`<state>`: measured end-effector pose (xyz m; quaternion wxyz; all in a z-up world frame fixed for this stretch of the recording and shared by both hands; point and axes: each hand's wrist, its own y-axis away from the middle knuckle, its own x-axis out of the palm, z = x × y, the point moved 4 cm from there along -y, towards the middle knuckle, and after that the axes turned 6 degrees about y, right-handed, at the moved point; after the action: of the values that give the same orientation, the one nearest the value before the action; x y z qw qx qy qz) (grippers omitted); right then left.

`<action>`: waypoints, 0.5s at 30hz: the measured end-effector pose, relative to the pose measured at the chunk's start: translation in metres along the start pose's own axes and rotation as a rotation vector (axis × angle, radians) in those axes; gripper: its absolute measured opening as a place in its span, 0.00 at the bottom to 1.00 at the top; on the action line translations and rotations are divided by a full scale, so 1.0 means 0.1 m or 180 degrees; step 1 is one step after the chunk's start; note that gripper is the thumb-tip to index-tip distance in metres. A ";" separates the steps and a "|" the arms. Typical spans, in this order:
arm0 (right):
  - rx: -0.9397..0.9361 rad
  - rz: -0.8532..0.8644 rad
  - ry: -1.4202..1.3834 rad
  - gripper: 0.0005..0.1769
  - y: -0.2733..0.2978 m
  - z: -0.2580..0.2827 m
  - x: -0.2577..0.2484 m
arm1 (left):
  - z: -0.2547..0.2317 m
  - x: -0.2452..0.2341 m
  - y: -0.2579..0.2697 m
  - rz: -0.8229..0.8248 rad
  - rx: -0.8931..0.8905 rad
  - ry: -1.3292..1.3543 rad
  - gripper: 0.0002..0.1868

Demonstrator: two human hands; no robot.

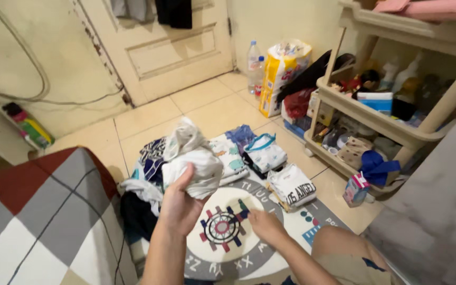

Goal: The person folds multiple small garments, including shirts and pants, one by one on a play mat. They smooth each item, fold it into a compact rectangle, and place it in a growing stack.

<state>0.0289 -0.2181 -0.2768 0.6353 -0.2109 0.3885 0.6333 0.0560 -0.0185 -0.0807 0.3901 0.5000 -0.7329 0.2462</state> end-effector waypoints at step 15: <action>-0.1461 0.1724 -0.3214 0.39 0.85 0.20 -0.82 | 0.09 0.34 0.64 0.0668 -0.1075 -0.0955 0.13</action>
<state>-0.0405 -0.2461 -0.1834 0.4959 0.0898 -0.0667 0.8612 -0.0126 -0.0189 -0.0563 0.3274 0.3798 -0.8613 0.0823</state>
